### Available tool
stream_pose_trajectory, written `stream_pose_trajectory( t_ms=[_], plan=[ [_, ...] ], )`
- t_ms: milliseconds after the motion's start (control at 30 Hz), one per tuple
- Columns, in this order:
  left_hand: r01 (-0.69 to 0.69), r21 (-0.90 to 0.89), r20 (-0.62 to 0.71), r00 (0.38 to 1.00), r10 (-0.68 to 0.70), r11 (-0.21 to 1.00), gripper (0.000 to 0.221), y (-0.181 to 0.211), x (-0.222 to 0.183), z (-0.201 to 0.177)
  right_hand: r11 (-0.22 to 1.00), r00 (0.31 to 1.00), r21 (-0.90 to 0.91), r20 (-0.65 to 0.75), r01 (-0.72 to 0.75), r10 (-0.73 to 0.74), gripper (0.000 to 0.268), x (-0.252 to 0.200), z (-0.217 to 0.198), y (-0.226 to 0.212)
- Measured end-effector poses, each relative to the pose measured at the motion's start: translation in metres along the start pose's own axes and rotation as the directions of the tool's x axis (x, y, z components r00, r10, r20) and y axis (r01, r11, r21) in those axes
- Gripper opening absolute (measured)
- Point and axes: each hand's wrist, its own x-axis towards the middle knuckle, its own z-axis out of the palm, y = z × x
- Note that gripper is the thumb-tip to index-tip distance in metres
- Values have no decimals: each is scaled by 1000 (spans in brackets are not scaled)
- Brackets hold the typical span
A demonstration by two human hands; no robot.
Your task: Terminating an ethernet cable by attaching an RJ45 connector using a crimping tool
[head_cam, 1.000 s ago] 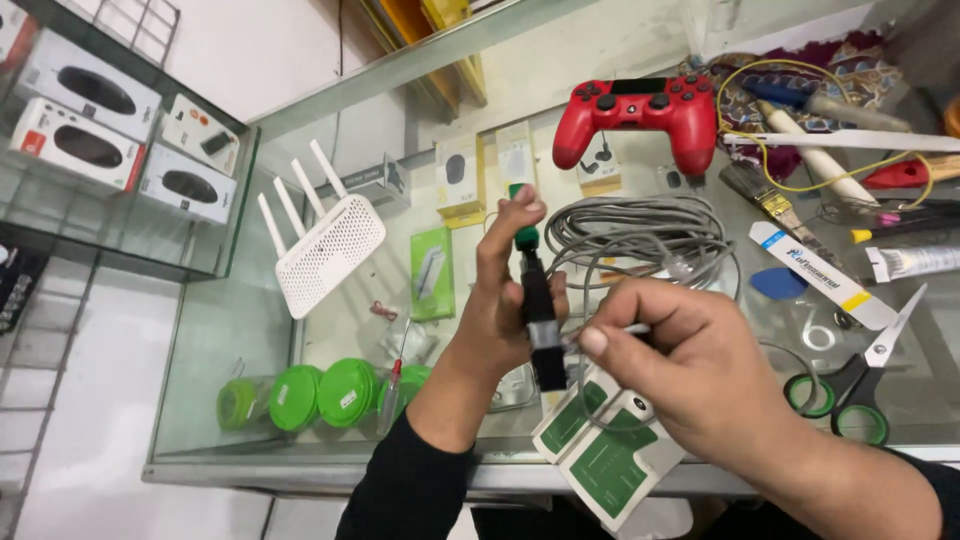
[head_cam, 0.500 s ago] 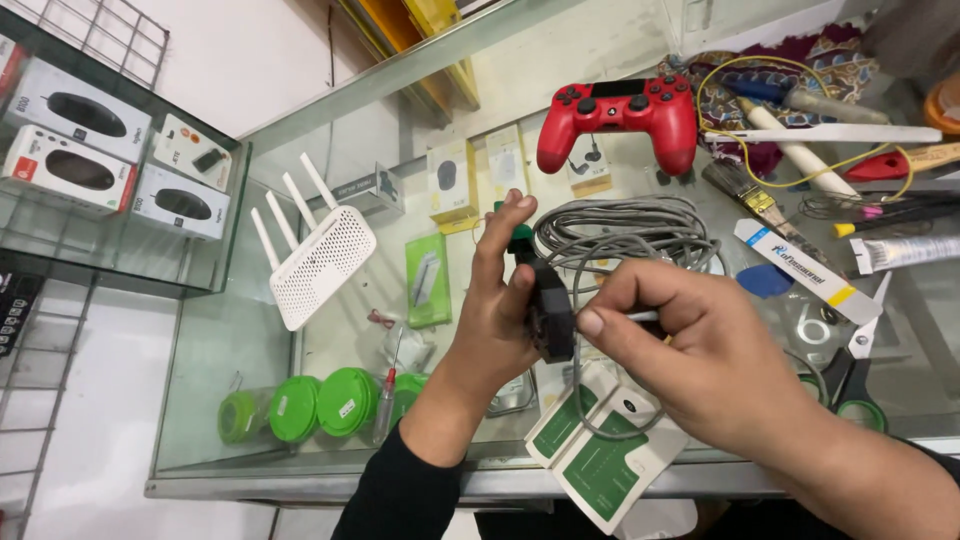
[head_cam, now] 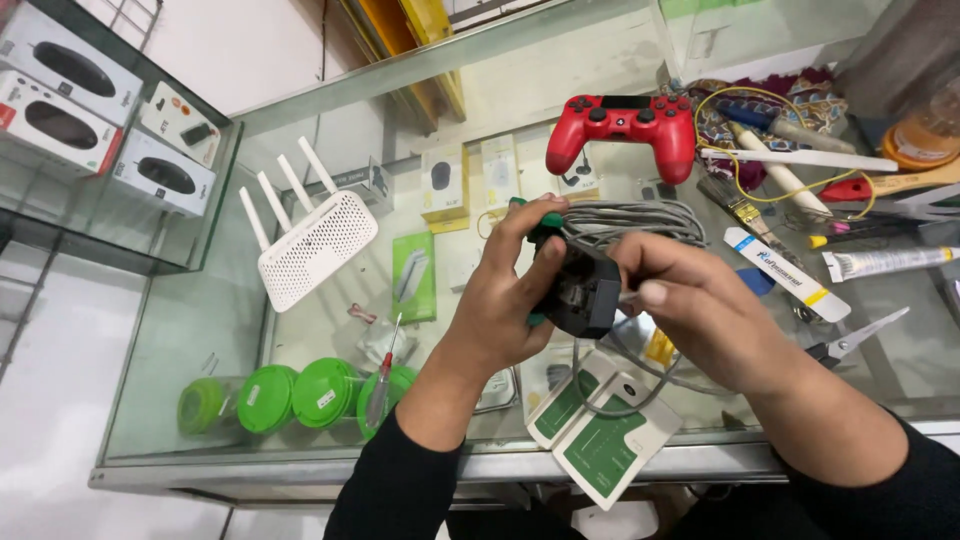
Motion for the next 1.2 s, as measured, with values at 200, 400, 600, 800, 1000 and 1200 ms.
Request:
stream_pose_trajectory(
  t_ms=[200,400,600,800,1000,1200],
  plan=[
    [224,-68,45,974,-221,972,90,9,-2,-12,918,985,-395,-141,37,-101,16,-6,9,-5],
    [303,-79,136,947,-291,950,101,8,-5,-8,514,914,-849,-109,119,-391,13,-6,17,-2],
    [220,-51,110,971,-214,974,110,2,-3,-6,605,921,-794,-198,50,-336,14,-6,25,-4],
    [294,-20,140,947,-288,956,104,14,3,-8,663,940,-745,-175,68,-293,13,-4,18,-3],
    [489,68,210,845,-492,869,95,27,15,-21,761,918,-647,-268,53,-292,19,-4,14,5],
    [514,-189,93,858,-506,837,95,33,22,-7,839,857,-511,-333,187,-394,18,4,15,-4]
  ],
)
